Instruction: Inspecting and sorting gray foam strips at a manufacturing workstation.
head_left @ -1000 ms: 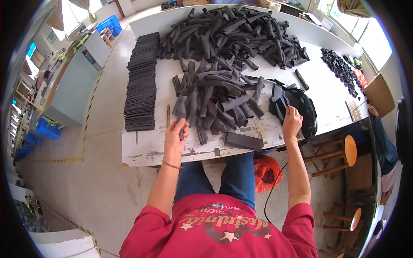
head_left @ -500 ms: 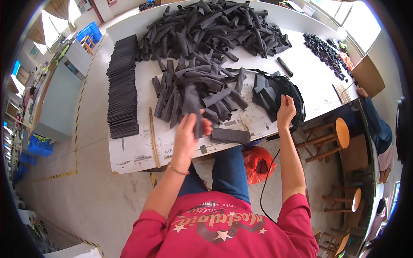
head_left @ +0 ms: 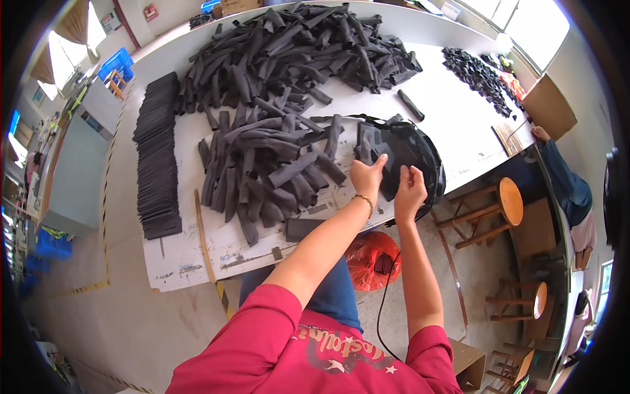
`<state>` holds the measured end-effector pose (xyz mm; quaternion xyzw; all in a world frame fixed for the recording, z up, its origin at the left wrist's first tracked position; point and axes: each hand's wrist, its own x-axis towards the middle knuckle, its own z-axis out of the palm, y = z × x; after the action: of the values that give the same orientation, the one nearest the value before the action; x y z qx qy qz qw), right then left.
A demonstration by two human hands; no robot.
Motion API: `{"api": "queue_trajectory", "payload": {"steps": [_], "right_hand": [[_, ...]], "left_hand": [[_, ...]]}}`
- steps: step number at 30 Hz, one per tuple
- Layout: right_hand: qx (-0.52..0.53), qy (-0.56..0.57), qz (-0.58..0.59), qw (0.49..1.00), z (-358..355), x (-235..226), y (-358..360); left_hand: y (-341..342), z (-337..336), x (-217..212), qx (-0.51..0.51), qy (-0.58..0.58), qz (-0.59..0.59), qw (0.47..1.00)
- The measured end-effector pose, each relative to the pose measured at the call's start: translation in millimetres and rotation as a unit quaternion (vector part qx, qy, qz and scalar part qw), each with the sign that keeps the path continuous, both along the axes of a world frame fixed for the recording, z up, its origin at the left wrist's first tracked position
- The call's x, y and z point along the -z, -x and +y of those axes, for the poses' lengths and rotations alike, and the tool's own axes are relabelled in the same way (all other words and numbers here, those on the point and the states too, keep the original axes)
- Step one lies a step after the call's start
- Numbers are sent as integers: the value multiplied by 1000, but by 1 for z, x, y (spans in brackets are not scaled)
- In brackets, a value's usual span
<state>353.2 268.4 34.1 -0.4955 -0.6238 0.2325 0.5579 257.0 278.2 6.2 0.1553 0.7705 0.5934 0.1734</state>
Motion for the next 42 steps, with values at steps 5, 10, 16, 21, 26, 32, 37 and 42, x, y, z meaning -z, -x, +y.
{"api": "queue_trajectory", "payload": {"steps": [5,10,16,21,26,32,37,42], "right_hand": [[-13,-12,44,999,7,6,-4],[-9,-12,99,995,8,-14,-3],[1,-171,-13,985,-2,-64,-18],[-122,-199,-102,967,-44,-92,-8],[-212,-196,-154,945,-72,-87,2],[-330,-263,-293,858,-138,-63,24],[-351,-166,-249,887,-151,-58,16],[-447,27,-235,863,-165,-65,8]], "left_hand": [[3,7,1,92,-17,-72,993],[14,-4,-8,56,-27,-8,998],[41,-64,-47,124,-170,-160,964],[71,-141,-74,141,-242,-226,933],[91,-221,-83,102,-253,-253,928],[124,-315,-55,-56,-264,-237,933],[150,-330,-50,-117,-287,-248,918],[178,-271,-66,-100,-351,-234,901]]}}
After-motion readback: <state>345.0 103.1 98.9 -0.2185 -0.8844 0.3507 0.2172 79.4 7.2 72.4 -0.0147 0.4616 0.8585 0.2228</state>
